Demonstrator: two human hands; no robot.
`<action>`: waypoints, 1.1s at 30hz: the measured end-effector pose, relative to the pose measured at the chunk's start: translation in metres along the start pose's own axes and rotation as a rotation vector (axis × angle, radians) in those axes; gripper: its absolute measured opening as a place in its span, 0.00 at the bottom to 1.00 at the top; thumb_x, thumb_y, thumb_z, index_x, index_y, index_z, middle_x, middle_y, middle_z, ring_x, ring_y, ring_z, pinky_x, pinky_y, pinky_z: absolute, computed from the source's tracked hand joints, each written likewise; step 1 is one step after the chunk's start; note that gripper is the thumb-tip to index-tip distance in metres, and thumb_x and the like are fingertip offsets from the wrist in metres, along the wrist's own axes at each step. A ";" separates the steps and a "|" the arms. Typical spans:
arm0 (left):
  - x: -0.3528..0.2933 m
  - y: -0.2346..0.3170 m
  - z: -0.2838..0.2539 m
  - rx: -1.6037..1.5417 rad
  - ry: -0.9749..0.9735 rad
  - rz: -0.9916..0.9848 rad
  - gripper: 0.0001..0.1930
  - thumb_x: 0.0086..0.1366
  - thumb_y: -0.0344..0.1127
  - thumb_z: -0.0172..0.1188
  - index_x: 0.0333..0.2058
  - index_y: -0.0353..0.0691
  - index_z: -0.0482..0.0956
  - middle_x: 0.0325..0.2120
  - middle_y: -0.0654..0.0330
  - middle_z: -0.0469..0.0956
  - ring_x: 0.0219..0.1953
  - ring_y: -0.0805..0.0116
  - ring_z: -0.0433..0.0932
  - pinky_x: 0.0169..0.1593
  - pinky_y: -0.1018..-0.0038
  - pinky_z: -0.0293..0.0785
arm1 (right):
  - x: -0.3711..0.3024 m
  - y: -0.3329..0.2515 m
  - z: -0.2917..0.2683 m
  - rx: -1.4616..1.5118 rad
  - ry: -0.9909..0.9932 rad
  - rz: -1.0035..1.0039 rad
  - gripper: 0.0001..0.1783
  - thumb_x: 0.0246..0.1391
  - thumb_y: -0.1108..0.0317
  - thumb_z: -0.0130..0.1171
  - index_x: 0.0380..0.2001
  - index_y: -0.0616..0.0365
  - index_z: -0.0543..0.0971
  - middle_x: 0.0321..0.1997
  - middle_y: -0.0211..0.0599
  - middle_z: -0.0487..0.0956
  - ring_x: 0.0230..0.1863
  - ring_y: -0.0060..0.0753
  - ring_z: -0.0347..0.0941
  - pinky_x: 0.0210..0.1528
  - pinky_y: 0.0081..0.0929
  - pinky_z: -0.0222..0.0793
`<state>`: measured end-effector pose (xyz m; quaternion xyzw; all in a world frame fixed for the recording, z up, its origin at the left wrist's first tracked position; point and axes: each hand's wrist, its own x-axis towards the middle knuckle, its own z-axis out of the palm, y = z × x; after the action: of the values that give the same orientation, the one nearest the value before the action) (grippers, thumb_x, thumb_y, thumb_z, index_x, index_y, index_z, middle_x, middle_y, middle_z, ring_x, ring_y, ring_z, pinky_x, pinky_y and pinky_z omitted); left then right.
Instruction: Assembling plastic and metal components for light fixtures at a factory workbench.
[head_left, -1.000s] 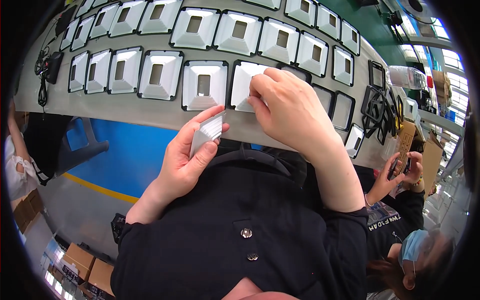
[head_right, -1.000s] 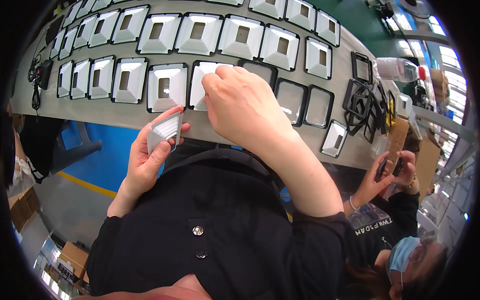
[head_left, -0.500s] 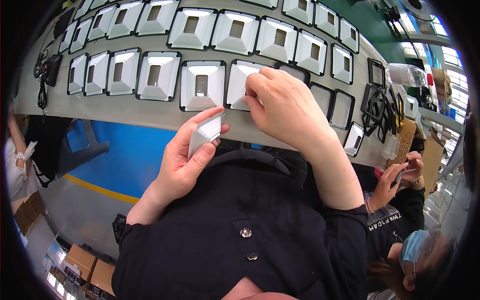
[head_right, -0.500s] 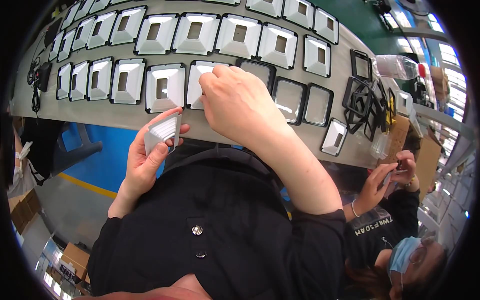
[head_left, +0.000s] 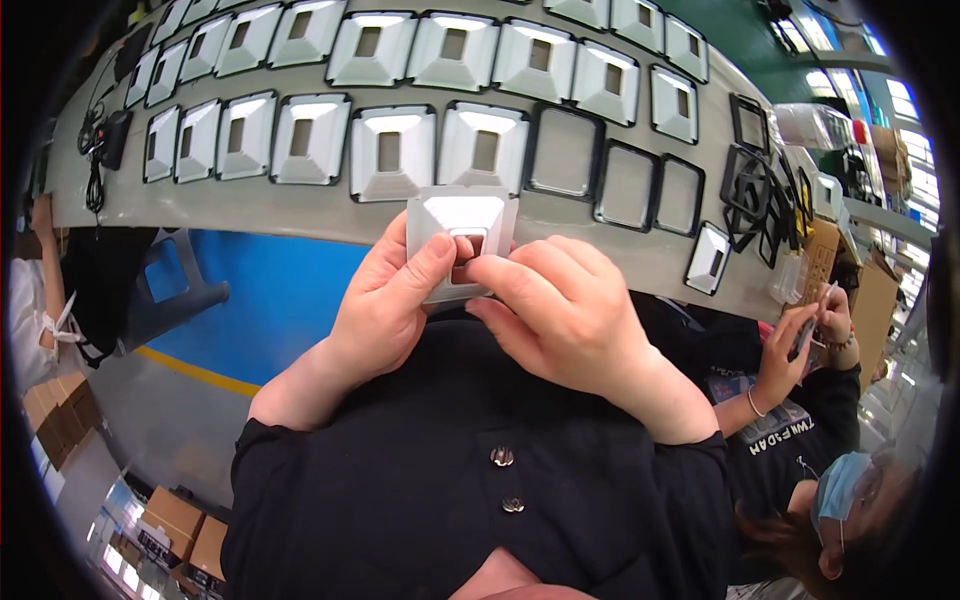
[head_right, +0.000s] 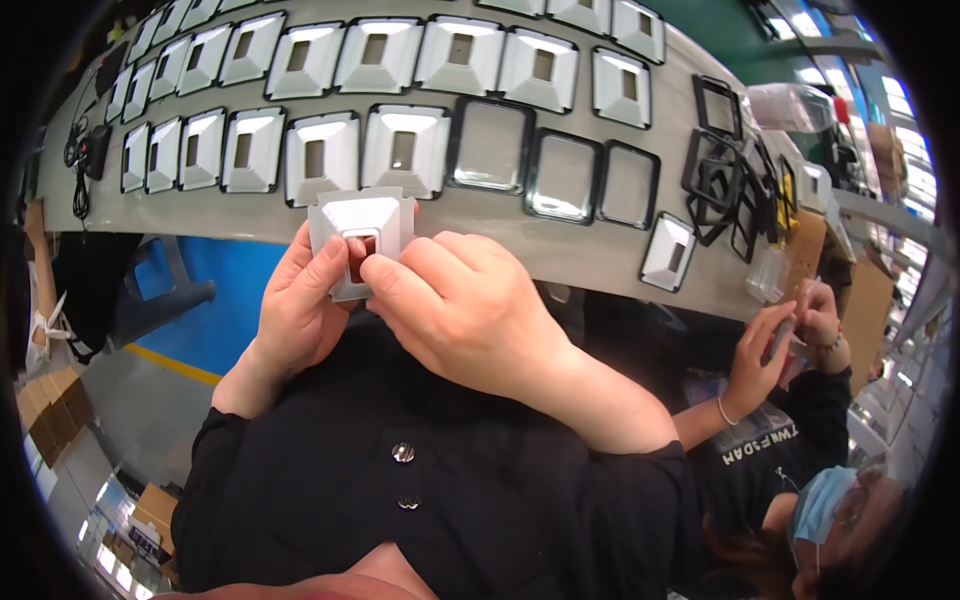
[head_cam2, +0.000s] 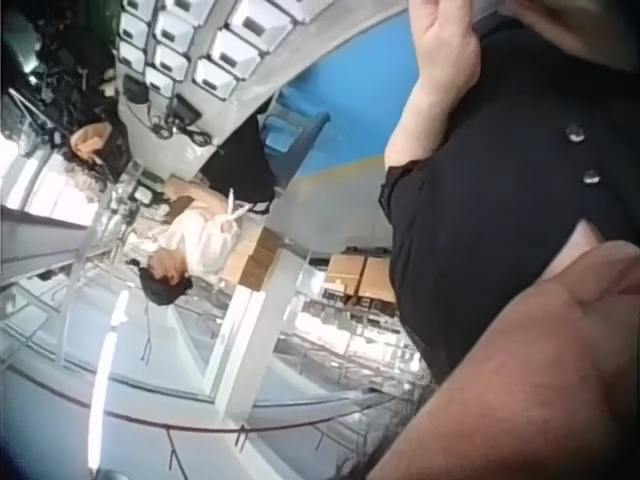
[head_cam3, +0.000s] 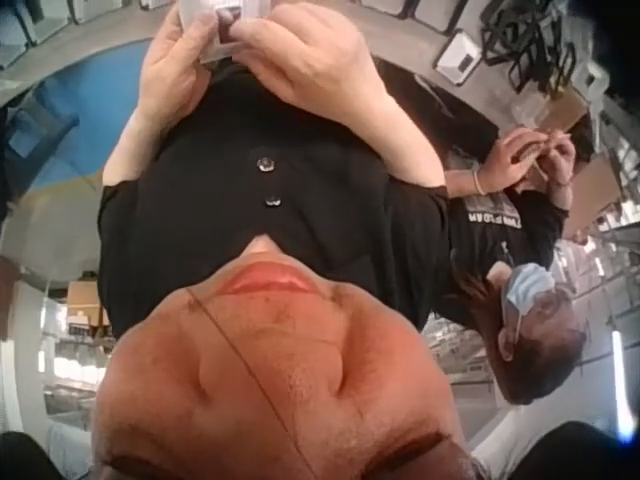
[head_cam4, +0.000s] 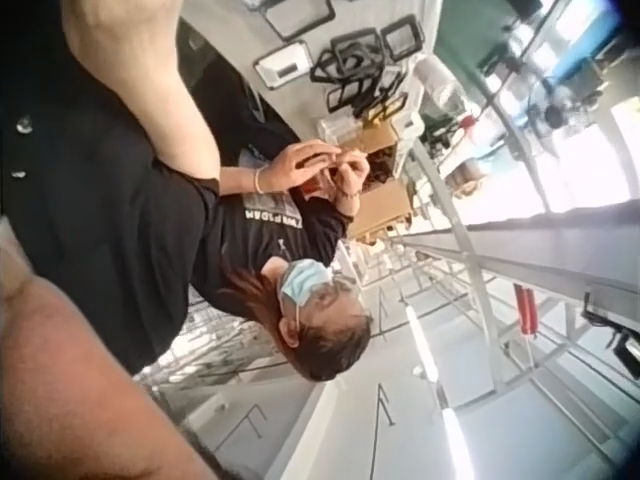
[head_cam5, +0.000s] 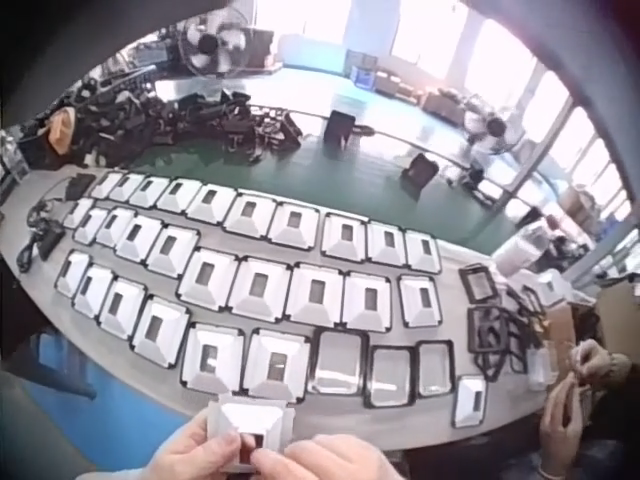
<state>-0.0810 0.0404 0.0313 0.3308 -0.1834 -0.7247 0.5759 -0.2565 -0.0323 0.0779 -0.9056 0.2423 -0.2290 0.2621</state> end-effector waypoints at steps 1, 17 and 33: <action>0.001 -0.003 0.003 -0.047 -0.010 -0.024 0.15 0.72 0.38 0.48 0.52 0.39 0.66 0.42 0.63 0.74 0.44 0.75 0.73 0.50 0.73 0.70 | -0.003 0.001 0.000 -0.012 0.004 0.006 0.18 0.39 0.72 0.67 0.38 0.55 0.77 0.26 0.31 0.73 0.27 0.35 0.71 0.29 0.29 0.67; 0.051 0.004 0.031 1.926 -0.068 0.639 0.21 0.50 0.29 0.65 0.46 0.40 0.76 0.57 0.58 0.69 0.56 0.54 0.64 0.53 0.66 0.68 | 0.007 0.074 -0.034 -0.158 -0.075 0.244 0.07 0.48 0.70 0.61 0.26 0.58 0.72 0.25 0.36 0.70 0.29 0.41 0.70 0.32 0.34 0.67; 0.074 0.018 0.035 1.911 -0.072 0.550 0.29 0.48 0.29 0.67 0.51 0.40 0.72 0.57 0.57 0.69 0.59 0.51 0.62 0.54 0.63 0.67 | 0.018 0.084 -0.034 -0.199 -0.108 0.213 0.08 0.46 0.70 0.62 0.25 0.57 0.72 0.26 0.36 0.71 0.31 0.39 0.72 0.34 0.32 0.69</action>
<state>-0.1017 -0.0393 0.0482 0.5795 -0.7778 -0.1234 0.2095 -0.2876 -0.1178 0.0601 -0.9073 0.3442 -0.1258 0.2064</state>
